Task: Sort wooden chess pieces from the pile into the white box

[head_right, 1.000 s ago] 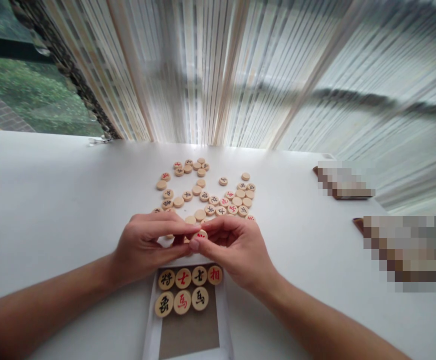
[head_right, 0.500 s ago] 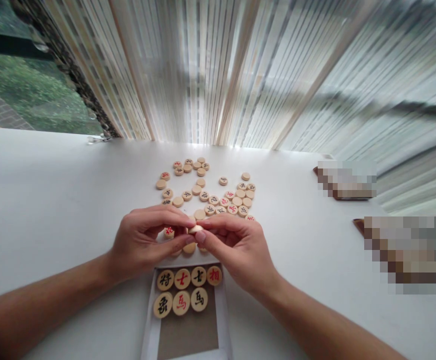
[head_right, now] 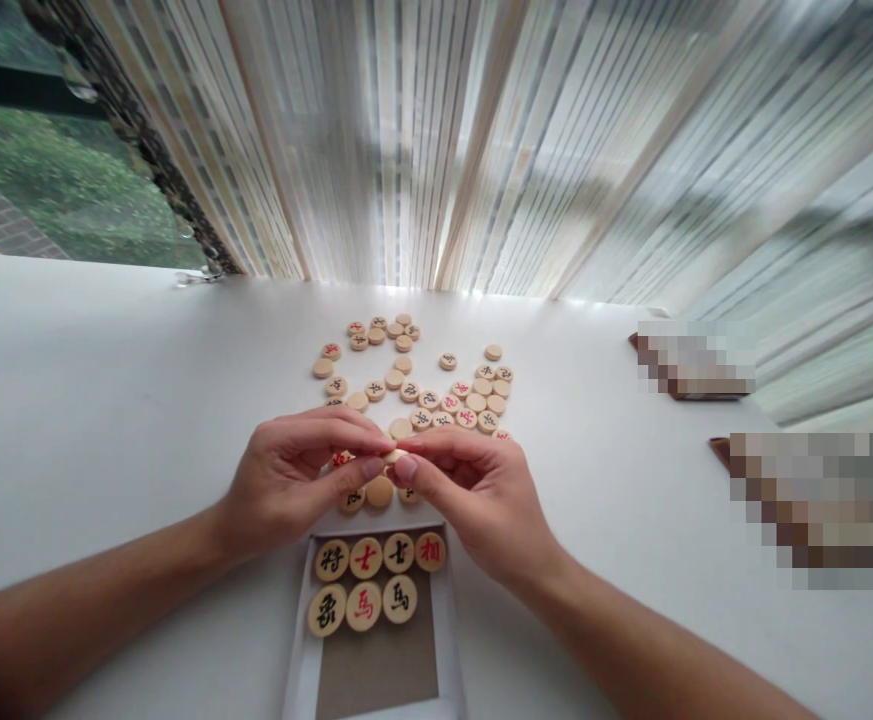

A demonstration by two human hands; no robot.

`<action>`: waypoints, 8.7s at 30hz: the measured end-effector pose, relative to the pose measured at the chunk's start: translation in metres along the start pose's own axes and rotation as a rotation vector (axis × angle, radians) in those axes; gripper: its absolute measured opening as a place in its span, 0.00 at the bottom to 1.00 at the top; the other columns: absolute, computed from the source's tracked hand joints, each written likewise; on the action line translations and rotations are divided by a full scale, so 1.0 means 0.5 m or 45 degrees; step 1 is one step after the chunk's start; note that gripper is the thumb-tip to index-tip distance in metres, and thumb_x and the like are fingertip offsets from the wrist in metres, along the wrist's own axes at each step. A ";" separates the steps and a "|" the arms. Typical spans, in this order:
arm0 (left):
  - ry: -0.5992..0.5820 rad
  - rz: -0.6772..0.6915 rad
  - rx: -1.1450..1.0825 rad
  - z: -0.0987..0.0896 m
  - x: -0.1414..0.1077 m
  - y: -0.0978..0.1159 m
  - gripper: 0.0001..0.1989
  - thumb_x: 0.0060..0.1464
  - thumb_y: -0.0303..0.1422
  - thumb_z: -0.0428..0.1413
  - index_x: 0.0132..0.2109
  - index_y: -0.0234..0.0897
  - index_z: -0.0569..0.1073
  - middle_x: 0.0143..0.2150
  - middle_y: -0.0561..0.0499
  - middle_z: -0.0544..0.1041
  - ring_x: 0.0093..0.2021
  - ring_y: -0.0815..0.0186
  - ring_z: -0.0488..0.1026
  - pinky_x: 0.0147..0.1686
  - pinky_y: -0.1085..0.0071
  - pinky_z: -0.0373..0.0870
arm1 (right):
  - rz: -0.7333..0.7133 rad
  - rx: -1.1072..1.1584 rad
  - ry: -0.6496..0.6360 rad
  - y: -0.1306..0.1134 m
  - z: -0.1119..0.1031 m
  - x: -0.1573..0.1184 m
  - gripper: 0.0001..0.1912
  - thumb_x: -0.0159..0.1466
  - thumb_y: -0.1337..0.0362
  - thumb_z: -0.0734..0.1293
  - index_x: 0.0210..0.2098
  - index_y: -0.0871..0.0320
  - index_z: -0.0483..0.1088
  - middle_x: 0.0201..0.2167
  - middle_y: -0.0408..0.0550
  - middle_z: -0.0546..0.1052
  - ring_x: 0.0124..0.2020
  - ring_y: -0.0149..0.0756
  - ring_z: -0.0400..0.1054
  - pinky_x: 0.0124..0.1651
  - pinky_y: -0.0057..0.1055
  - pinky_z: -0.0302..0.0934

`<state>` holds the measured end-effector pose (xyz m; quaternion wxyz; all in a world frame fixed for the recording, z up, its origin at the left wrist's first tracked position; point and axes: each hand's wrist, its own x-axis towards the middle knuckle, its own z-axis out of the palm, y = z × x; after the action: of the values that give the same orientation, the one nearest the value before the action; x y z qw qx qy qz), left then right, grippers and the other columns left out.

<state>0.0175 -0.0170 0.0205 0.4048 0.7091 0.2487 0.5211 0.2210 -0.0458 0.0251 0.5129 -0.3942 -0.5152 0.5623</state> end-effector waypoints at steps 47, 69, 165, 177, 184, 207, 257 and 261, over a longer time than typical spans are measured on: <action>-0.038 -0.089 -0.021 0.001 -0.003 0.008 0.14 0.53 0.23 0.71 0.48 0.29 0.85 0.36 0.45 0.86 0.29 0.69 0.82 0.31 0.77 0.81 | 0.177 0.162 -0.035 -0.010 0.008 0.003 0.18 0.49 0.67 0.87 0.38 0.55 0.86 0.28 0.46 0.85 0.25 0.32 0.79 0.27 0.22 0.75; -0.108 0.032 0.141 -0.004 0.004 0.013 0.10 0.56 0.26 0.70 0.46 0.33 0.85 0.34 0.48 0.85 0.31 0.69 0.80 0.33 0.76 0.79 | 0.225 0.150 -0.075 -0.020 0.009 0.000 0.14 0.51 0.65 0.86 0.33 0.56 0.83 0.26 0.43 0.83 0.26 0.28 0.74 0.28 0.21 0.69; -0.121 0.185 0.252 -0.001 0.004 0.006 0.10 0.55 0.23 0.70 0.45 0.30 0.84 0.32 0.49 0.85 0.30 0.71 0.81 0.33 0.80 0.78 | 0.076 -0.309 -0.059 -0.011 0.002 -0.006 0.15 0.56 0.57 0.83 0.31 0.59 0.78 0.25 0.43 0.77 0.25 0.30 0.66 0.26 0.26 0.58; -0.110 0.072 0.154 -0.003 0.007 0.012 0.11 0.54 0.26 0.71 0.45 0.34 0.84 0.32 0.49 0.85 0.29 0.69 0.80 0.31 0.76 0.80 | 0.057 -0.135 -0.158 -0.036 0.008 0.001 0.12 0.64 0.55 0.78 0.33 0.57 0.82 0.27 0.46 0.82 0.28 0.31 0.73 0.31 0.25 0.66; -0.115 0.095 0.204 -0.002 0.005 0.011 0.10 0.54 0.24 0.70 0.44 0.33 0.84 0.32 0.50 0.84 0.29 0.70 0.80 0.31 0.77 0.79 | 0.198 -0.035 -0.134 -0.020 0.006 -0.002 0.14 0.55 0.60 0.84 0.33 0.58 0.79 0.27 0.43 0.79 0.28 0.29 0.70 0.29 0.23 0.64; 0.026 0.028 0.145 -0.005 0.003 -0.003 0.04 0.57 0.25 0.68 0.41 0.33 0.84 0.36 0.44 0.85 0.34 0.66 0.82 0.33 0.74 0.81 | -0.152 -0.315 -0.092 -0.007 -0.011 0.001 0.09 0.66 0.65 0.75 0.46 0.55 0.84 0.40 0.51 0.86 0.33 0.35 0.77 0.37 0.31 0.74; 0.071 -0.017 0.316 -0.012 0.007 -0.010 0.11 0.57 0.21 0.57 0.42 0.34 0.83 0.40 0.46 0.81 0.40 0.64 0.78 0.33 0.72 0.76 | -0.377 -1.179 -0.411 -0.070 -0.045 -0.170 0.08 0.63 0.72 0.71 0.41 0.57 0.74 0.31 0.42 0.75 0.31 0.31 0.70 0.34 0.25 0.64; 0.066 -0.024 0.310 -0.013 0.007 -0.011 0.11 0.57 0.22 0.58 0.42 0.34 0.83 0.40 0.46 0.80 0.39 0.65 0.78 0.32 0.72 0.76 | -0.363 -1.253 -0.463 -0.068 -0.037 -0.176 0.07 0.64 0.73 0.69 0.41 0.57 0.75 0.30 0.43 0.74 0.31 0.32 0.69 0.33 0.27 0.63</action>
<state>0.0129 -0.0093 0.0184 0.3141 0.7370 0.3270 0.5013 0.2590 -0.1310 0.0483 0.2415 -0.4103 -0.8463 0.2388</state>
